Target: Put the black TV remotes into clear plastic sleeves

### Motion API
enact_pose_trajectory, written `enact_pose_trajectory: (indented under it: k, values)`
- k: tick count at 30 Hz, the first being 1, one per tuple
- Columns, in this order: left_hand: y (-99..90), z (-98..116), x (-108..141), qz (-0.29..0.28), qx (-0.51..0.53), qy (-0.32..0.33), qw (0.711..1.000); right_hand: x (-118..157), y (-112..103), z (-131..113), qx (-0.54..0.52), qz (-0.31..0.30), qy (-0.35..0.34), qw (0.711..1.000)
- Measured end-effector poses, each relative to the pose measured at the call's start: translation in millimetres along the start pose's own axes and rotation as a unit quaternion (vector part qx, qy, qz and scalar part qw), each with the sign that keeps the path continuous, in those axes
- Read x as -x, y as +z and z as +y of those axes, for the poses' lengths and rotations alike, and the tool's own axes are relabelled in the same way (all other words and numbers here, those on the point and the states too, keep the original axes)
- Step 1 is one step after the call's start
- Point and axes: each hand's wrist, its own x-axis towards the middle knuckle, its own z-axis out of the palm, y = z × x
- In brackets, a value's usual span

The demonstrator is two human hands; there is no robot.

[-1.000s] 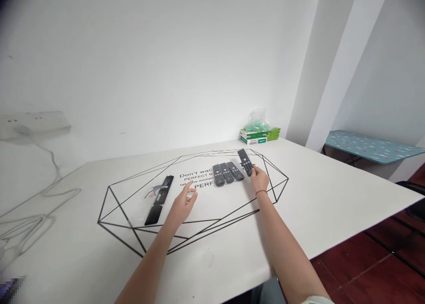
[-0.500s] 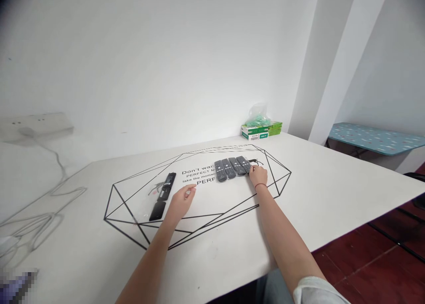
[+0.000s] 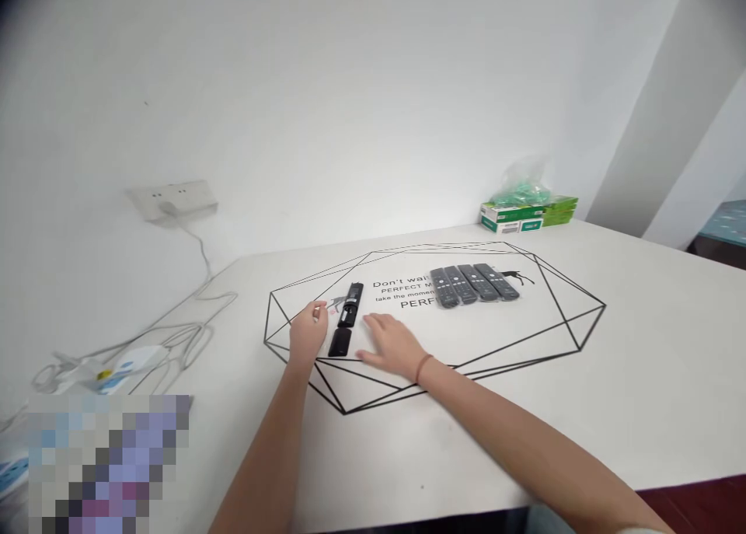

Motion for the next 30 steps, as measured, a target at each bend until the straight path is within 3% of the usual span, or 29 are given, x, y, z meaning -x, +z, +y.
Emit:
enact_pose_trajectory:
  k: [3, 6, 10, 15, 18, 22, 26, 30]
  values:
    - [2.9, -1.6, 0.7, -0.001, -0.012, 0.011, 1.000, -29.9, 26.2, -30.1, 0.007, -0.046, -0.020, 0.999]
    - [3.0, -3.3, 0.6, -0.007, -0.012, 0.017, 1.000, -45.6, 31.4, -33.9, 0.040, -0.072, -0.003, 0.997]
    - [5.0, 5.4, 6.6, -0.040, -0.037, 0.043, 0.998, -31.4, 18.0, -29.3, 0.043, -0.075, -0.015, 0.996]
    - [14.8, 30.6, 25.7, -0.162, -0.130, 0.032, 0.978, 6.5, -5.5, -31.4, -0.004, -0.102, -0.040, 0.994]
    - [24.6, 42.0, 30.6, -0.164, -0.177, 0.011, 0.970, 19.2, -20.3, -29.5, -0.070, -0.120, -0.045, 0.989]
    - [38.7, 49.5, 25.3, -0.152, -0.214, -0.007, 0.965, 22.5, -39.5, -14.2, -0.122, -0.136, 0.010, 0.983]
    - [47.4, 50.2, 20.3, -0.170, -0.154, -0.026, 0.973, 19.6, -49.0, 9.6, -0.117, -0.092, 0.058, 0.987]
    - [48.6, 44.6, 21.7, -0.181, 0.069, -0.056, 0.980, 17.1, -48.2, 22.6, -0.101, -0.023, 0.055, 0.993]
